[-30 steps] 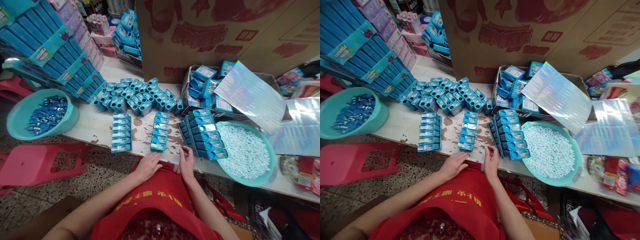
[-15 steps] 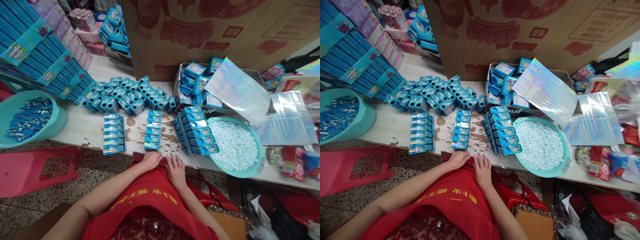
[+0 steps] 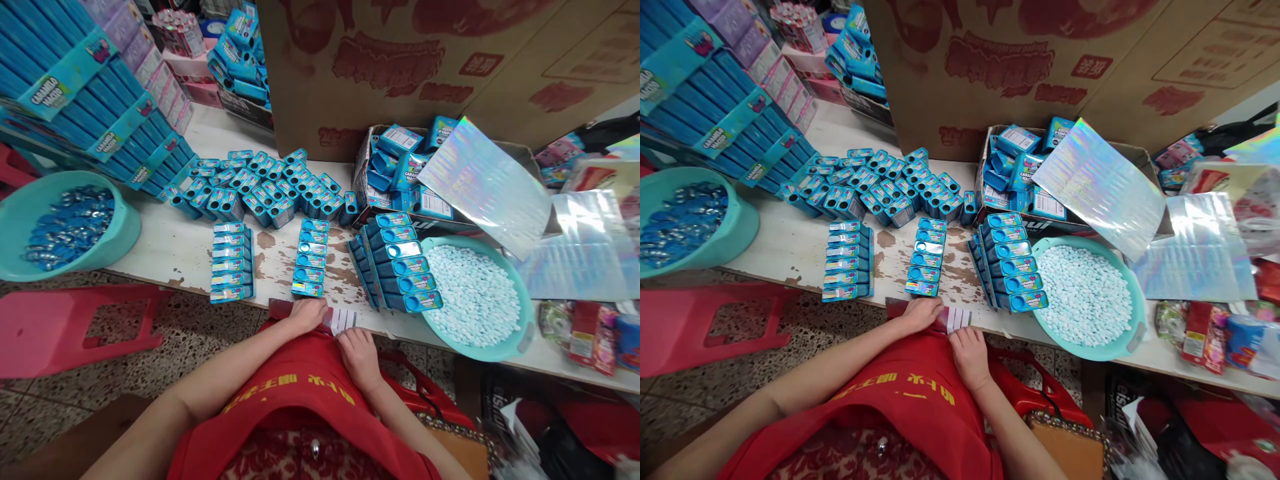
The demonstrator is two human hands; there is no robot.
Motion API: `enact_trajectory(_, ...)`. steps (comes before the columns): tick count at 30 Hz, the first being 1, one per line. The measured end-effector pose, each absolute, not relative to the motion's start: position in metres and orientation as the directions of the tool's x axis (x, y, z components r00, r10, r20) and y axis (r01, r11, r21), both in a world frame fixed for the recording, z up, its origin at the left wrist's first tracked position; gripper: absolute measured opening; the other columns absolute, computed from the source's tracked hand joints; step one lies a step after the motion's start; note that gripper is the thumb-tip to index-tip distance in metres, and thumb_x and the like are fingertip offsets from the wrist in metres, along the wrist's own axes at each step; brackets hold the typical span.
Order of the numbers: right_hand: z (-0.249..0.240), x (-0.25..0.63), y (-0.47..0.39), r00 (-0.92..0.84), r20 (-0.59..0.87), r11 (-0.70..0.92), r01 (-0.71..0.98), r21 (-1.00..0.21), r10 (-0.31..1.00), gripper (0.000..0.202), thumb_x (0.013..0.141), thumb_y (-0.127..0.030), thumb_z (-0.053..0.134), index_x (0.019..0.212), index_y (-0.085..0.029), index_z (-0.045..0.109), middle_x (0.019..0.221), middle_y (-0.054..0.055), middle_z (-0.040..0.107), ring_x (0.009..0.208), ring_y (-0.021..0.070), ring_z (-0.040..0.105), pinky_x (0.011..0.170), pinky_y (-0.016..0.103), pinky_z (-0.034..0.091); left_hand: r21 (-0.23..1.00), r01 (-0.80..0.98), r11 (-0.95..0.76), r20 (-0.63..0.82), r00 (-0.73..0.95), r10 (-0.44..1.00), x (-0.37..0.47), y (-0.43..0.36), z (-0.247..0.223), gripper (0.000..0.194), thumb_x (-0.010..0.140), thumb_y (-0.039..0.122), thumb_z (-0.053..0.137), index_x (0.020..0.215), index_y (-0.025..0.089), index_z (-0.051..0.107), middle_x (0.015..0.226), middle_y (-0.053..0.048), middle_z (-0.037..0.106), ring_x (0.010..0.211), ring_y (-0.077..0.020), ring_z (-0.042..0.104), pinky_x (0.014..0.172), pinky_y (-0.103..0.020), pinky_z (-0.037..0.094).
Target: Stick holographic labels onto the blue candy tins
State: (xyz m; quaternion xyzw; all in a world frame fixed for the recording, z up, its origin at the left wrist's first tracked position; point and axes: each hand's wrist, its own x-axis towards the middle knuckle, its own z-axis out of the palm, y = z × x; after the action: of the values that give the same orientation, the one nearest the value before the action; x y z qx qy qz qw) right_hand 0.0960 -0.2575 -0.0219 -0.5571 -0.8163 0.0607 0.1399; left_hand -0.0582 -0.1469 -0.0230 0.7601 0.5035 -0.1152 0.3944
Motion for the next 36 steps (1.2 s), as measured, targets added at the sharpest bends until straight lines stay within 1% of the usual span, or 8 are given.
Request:
enact_trajectory(4,0.014,0.098,-0.248,-0.106,0.100,0.145,0.796,-0.588,0.989,0.020,0.090,-0.025,0.046,0.075,-0.020,0.059,0.069,0.003,0.061,0.069,0.0168,0.053,0.066,0.029,0.039,0.548,0.824,-0.143,-0.545,0.482,0.686,-0.062,-0.151,-0.016,0.031,0.092,0.030,0.034,0.101,0.019,0.062,0.099,-0.009,0.069,0.097,-0.0222,0.062,0.085,-0.032,0.044)
enact_trajectory(8,0.039,0.097,-0.229,0.206,-0.177,-0.249,0.406,-0.879,0.962,0.021,0.080,-0.039,0.060,0.073,-0.019,0.057,0.066,0.000,0.060,0.061,0.0147,0.054,0.060,0.026,0.043,0.921,0.378,0.093,-0.323,0.607,0.726,-0.067,-0.160,0.003,0.035,0.090,0.035,0.038,0.117,0.019,0.055,0.119,-0.007,0.061,0.108,-0.0183,0.056,0.091,-0.029,0.043)
enact_trajectory(11,0.040,0.092,-0.214,0.286,-0.315,-0.375,0.187,-0.908,0.905,0.025,0.072,-0.043,0.066,0.071,-0.019,0.058,0.066,-0.001,0.060,0.061,0.0145,0.054,0.060,0.027,0.043,0.924,0.229,0.305,-0.381,0.604,0.700,-0.069,-0.164,0.013,0.029,0.081,0.039,0.051,0.094,0.015,0.061,0.085,-0.004,0.067,0.078,-0.0159,0.061,0.069,-0.026,0.048)
enact_trajectory(13,0.034,0.085,-0.204,0.315,-0.332,-0.384,0.119,-0.915,0.889,0.027,0.069,-0.044,0.067,0.070,-0.018,0.059,0.066,0.000,0.060,0.063,0.0150,0.054,0.062,0.028,0.043,0.875,0.281,0.395,-0.484,0.542,0.687,-0.074,-0.161,0.017,0.026,0.080,0.040,0.049,0.077,0.015,0.058,0.060,0.002,0.058,0.056,-0.0123,0.055,0.055,-0.023,0.044)
enact_trajectory(16,0.020,0.065,-0.186,0.363,-0.285,-0.349,0.123,-0.929,0.887,0.027,0.067,-0.044,0.067,0.070,-0.018,0.062,0.070,0.001,0.060,0.067,0.0161,0.053,0.066,0.029,0.043,0.853,0.401,0.334,-0.498,0.437,0.749,-0.090,-0.146,0.024,0.026,0.082,0.039,0.043,0.074,0.017,0.055,0.053,0.004,0.050,0.048,-0.0113,0.049,0.049,-0.022,0.038)
enact_trajectory(21,-0.002,0.027,-0.150,0.456,-0.149,-0.274,0.223,-0.936,0.878,0.025,0.069,-0.043,0.064,0.069,-0.018,0.067,0.081,0.004,0.055,0.082,0.0194,0.051,0.078,0.033,0.042,0.816,0.568,0.108,-0.386,0.396,0.833,-0.127,-0.108,0.032,0.021,0.083,0.029,0.038,0.099,0.020,0.047,0.057,0.007,0.050,0.049,-0.0112,0.047,0.052,-0.021,0.036)
enact_trajectory(31,-0.032,0.007,-0.125,0.566,-0.115,-0.318,0.275,-0.907,0.817,0.019,0.063,-0.032,0.068,0.070,-0.019,0.056,0.085,0.004,0.050,0.085,0.0205,0.050,0.082,0.034,0.040,0.793,0.592,0.145,-0.435,0.383,0.815,-0.142,-0.074,-0.015,0.017,0.082,0.025,0.039,0.098,0.019,0.041,0.059,0.006,0.050,0.056,-0.0133,0.051,0.059,-0.024,0.041)
enact_trajectory(36,-0.032,0.011,-0.124,0.574,-0.227,-0.373,0.149,-0.916,0.787,0.041,0.058,-0.037,0.070,0.086,-0.020,0.046,0.085,0.003,0.054,0.074,0.0180,0.053,0.070,0.031,0.044,0.618,0.751,0.232,-0.437,0.082,0.896,-0.136,-0.095,-0.017,0.034,0.085,0.032,0.043,0.115,0.016,0.050,0.094,-0.010,0.066,0.098,-0.0256,0.061,0.086,-0.037,0.044)
